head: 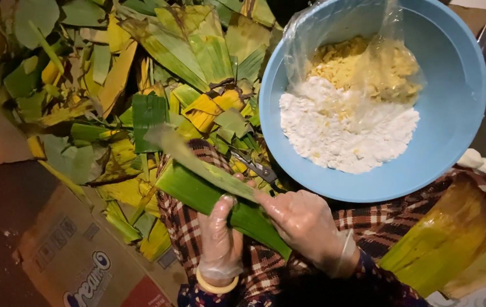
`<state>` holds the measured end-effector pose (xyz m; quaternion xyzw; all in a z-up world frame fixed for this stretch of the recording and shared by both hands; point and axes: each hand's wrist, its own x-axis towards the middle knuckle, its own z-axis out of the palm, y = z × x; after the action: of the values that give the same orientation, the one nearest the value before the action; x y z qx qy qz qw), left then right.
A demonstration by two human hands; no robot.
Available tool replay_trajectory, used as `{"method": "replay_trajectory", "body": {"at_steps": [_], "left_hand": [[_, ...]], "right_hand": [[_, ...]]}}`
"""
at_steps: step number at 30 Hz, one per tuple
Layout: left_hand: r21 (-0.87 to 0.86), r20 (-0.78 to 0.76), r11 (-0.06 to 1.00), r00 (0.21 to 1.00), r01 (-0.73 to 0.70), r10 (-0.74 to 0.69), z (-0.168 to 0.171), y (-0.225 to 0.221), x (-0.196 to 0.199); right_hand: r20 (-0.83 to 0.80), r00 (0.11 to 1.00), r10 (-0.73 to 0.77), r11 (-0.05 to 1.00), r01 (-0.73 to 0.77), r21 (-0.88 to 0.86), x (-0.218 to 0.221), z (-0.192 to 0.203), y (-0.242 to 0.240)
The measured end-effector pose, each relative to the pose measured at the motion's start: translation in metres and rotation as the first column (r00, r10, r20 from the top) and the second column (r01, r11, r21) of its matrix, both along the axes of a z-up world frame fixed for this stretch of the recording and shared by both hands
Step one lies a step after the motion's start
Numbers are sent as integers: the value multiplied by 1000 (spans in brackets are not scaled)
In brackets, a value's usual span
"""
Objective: Wrapping small green dough balls in banana leaves and trimming the excess leaf with scissors
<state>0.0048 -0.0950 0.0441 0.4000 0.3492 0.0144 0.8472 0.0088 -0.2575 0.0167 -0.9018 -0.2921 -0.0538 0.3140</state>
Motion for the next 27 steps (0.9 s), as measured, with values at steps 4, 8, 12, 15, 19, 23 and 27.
{"method": "replay_trajectory", "body": {"at_steps": [4, 8, 12, 15, 19, 23, 27], "left_hand": [[-19, 34, 999, 999, -31, 31, 3, 1, 2], [13, -101, 997, 992, -77, 78, 6, -1, 4], [109, -267, 974, 938, -197, 220, 6, -1, 7], [89, -188, 985, 969, -148, 163, 1, 0, 2], [73, -150, 993, 983, -93, 103, 1, -1, 2], [81, -91, 993, 991, -87, 94, -6, -1, 0], [89, -32, 995, 998, -50, 53, -10, 1, -3]], "right_hand": [[-81, 996, 30, 997, -24, 78, -3, -9, -4], [-168, 985, 37, 998, -45, -44, 3, -14, -5], [-179, 984, -8, 1000, 8, -1, 7, -6, 3], [-186, 982, -28, 1000, 27, -12, 8, -3, 8], [-145, 989, -30, 999, 34, 25, 5, -7, 8], [-140, 989, -39, 998, 46, 45, 4, -6, 10], [-154, 988, -29, 994, 44, 95, 7, 1, 13]]}}
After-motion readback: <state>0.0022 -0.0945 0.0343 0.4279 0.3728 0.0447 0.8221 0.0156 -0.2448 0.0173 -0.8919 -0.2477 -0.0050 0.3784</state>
